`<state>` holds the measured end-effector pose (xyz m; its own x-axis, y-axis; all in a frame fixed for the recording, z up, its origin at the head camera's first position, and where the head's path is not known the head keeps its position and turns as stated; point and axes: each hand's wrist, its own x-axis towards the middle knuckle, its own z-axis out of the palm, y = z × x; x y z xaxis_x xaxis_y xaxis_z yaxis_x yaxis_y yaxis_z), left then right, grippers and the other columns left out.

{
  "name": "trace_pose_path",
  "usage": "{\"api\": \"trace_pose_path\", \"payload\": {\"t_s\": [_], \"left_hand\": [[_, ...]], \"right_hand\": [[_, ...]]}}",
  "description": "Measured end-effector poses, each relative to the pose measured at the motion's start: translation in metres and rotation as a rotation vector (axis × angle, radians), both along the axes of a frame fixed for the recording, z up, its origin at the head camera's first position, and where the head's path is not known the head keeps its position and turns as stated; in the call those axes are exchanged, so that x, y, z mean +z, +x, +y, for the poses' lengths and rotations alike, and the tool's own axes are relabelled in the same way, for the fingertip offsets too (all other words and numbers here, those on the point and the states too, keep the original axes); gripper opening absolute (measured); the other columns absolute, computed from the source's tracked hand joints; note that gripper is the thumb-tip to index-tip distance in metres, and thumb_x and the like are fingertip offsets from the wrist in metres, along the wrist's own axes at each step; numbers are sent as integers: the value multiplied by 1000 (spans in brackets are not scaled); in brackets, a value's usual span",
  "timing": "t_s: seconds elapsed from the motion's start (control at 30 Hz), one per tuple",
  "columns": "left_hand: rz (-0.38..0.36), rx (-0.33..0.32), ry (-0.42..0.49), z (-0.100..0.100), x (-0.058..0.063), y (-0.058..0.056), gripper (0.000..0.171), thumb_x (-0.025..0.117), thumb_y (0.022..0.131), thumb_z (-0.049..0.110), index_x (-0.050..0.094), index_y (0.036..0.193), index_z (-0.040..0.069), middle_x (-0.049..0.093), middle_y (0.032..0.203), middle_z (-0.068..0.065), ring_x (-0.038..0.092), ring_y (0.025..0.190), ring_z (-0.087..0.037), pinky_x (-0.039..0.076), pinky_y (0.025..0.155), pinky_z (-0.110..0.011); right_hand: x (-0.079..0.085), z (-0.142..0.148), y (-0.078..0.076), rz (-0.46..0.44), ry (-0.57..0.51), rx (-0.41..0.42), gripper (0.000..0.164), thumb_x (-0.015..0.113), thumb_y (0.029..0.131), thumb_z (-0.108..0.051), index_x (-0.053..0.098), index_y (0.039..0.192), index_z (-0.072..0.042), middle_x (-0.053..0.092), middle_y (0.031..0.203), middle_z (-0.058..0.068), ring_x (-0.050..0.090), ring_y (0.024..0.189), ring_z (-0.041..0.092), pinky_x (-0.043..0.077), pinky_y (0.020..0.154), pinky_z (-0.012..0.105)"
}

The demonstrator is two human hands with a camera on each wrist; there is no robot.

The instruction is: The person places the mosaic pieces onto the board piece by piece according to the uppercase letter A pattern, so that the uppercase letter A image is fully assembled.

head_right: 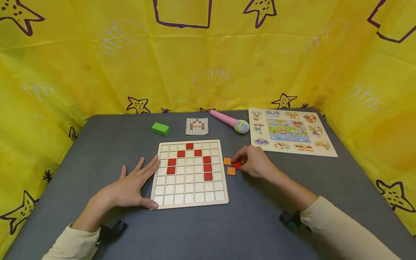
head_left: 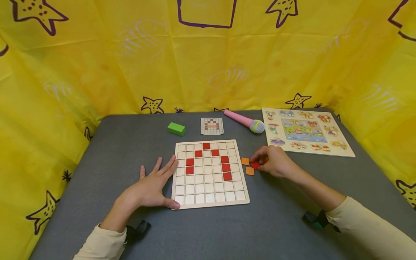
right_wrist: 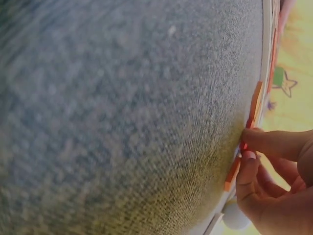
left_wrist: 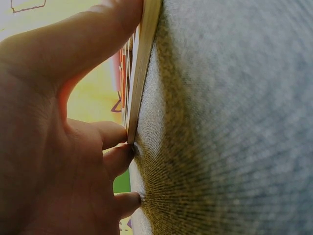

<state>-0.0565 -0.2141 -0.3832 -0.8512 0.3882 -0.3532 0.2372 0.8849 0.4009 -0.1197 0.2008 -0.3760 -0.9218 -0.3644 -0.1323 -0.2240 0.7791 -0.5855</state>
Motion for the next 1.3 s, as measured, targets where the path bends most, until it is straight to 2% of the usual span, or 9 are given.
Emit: {"api": "trace_pose_path", "payload": {"t_s": [0.23,0.43,0.93,1.3], "left_hand": [[5,-3,1,-1,0,0,141,86,65,73,9,170,20,-1,178,-1,-6,160,-48,-9,107,-88],[9,-9,10,-2,-1,0,141,87,65,73,9,170,20,0,178,-1,-6,160,-48,-10,107,-88],[30,-16,12,-1,3,2,140,87,66,72,10,169,18,1,178,-3,-3,160,-50,-7,106,-89],[20,-14,6,0,7,3,139,87,67,70,10,169,17,1,178,-4,-3,160,-50,-7,107,-88]], "right_hand": [[-1,3,1,16,8,25,27,86,80,1,84,102,-13,76,102,4,65,87,19,53,78,32],[2,4,2,37,8,54,25,85,80,1,84,102,-11,75,98,4,65,85,19,53,75,30],[10,5,2,24,-28,39,22,86,83,-6,83,104,-11,77,92,1,61,82,16,52,70,29],[12,-4,3,-6,-94,28,23,87,83,-7,82,105,-10,77,93,2,62,83,17,52,68,27]]}}
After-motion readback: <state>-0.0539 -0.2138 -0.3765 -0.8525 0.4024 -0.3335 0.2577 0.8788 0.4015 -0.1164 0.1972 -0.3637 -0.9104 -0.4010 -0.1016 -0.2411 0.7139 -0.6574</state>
